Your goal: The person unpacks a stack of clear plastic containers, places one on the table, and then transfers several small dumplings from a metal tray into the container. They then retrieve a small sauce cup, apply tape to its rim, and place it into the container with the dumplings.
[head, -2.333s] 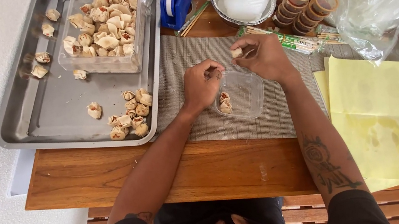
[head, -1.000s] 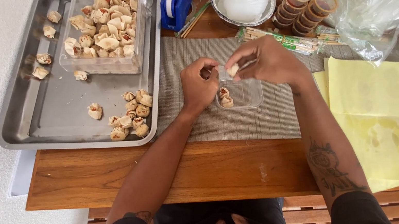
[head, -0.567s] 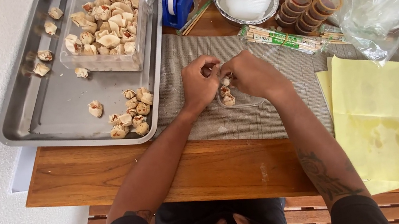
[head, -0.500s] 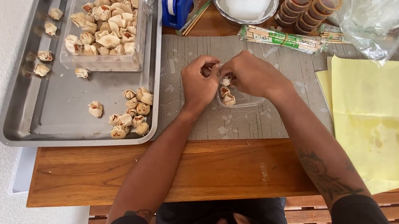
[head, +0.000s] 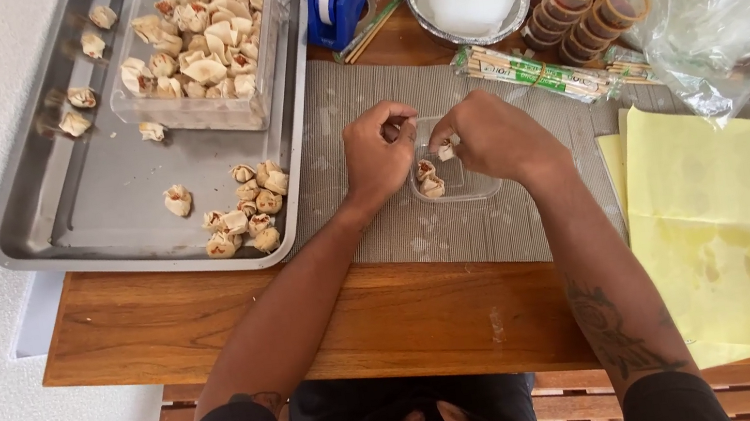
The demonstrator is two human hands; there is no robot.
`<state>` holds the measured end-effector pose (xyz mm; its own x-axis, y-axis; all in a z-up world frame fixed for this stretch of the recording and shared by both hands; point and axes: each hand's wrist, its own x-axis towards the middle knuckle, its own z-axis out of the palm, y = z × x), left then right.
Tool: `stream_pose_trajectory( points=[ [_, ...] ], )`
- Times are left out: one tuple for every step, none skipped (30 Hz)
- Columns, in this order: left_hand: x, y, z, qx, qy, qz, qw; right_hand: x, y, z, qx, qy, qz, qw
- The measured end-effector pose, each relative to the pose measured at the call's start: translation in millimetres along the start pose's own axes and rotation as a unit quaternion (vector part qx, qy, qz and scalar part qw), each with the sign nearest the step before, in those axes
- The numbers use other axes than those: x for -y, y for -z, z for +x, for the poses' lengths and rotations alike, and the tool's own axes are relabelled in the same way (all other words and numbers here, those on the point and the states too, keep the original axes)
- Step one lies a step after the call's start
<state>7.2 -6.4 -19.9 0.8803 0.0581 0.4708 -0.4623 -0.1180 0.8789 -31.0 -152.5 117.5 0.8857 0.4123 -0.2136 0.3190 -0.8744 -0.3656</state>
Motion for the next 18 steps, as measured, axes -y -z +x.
stream_pose_trajectory(
  points=[
    [1, 0, -2, 0.001, 0.004, 0.0, 1.0, 0, -2, 0, 0.003, -0.001, 0.002, 1.0],
    [2, 0, -1, 0.005, 0.003, -0.002, 1.0, 0, -2, 1, 0.006, 0.016, 0.005, 1.0],
    [3, 1, 0, 0.009, 0.001, -0.004, 1.0, 0, -2, 2, 0.008, 0.034, 0.008, 0.999],
    [3, 0, 1, 0.009, 0.0, -0.004, 1.0, 2, 2, -1, 0.007, 0.034, 0.008, 0.999],
    [2, 0, 1, 0.013, 0.002, -0.007, 1.0, 4, 6, -5, 0.0, 0.037, 0.023, 0.999],
    [2, 1, 1, 0.015, 0.004, -0.01, 1.0, 7, 10, -8, -0.007, 0.042, 0.037, 0.998],
    [2, 1, -1, 0.014, 0.003, -0.01, 1.0, 1, 7, -7, -0.008, 0.043, 0.036, 0.998],
    [1, 2, -1, 0.016, 0.006, -0.01, 1.0, -4, 6, -5, -0.014, 0.009, 0.034, 0.999],
    [1, 2, -1, 0.018, 0.009, -0.01, 1.0, -9, 4, -3, -0.021, -0.025, 0.033, 0.999],
    [1, 2, -2, 0.018, 0.009, -0.01, 1.0, -9, 3, -4, -0.021, -0.024, 0.033, 0.999],
    [1, 2, -2, 0.013, 0.007, -0.007, 1.0, -9, 3, -5, -0.014, -0.052, 0.012, 0.998],
    [1, 1, 0, 0.01, 0.003, -0.005, 1.0, -9, 4, -5, -0.01, -0.081, -0.008, 0.997],
    [3, 0, 1, 0.011, 0.0, -0.005, 1.0, -8, 1, -3, -0.013, -0.081, -0.009, 0.997],
    [5, 0, 0, 0.011, 0.005, -0.007, 1.0, -8, -3, -1, -0.001, -0.074, -0.006, 0.997],
    [7, 0, -2, 0.012, 0.009, -0.009, 1.0, -8, -8, 0, 0.011, -0.067, -0.004, 0.998],
    [3, 1, -1, 0.013, 0.011, -0.008, 1.0, -4, -7, 2, 0.013, -0.068, -0.003, 0.998],
    [0, 2, 0, 0.013, 0.006, -0.002, 1.0, 0, -7, 3, 0.008, -0.06, 0.006, 0.998],
    [-4, 3, 2, 0.013, 0.001, 0.003, 1.0, 4, -6, 6, 0.003, -0.052, 0.014, 0.999]
  ],
)
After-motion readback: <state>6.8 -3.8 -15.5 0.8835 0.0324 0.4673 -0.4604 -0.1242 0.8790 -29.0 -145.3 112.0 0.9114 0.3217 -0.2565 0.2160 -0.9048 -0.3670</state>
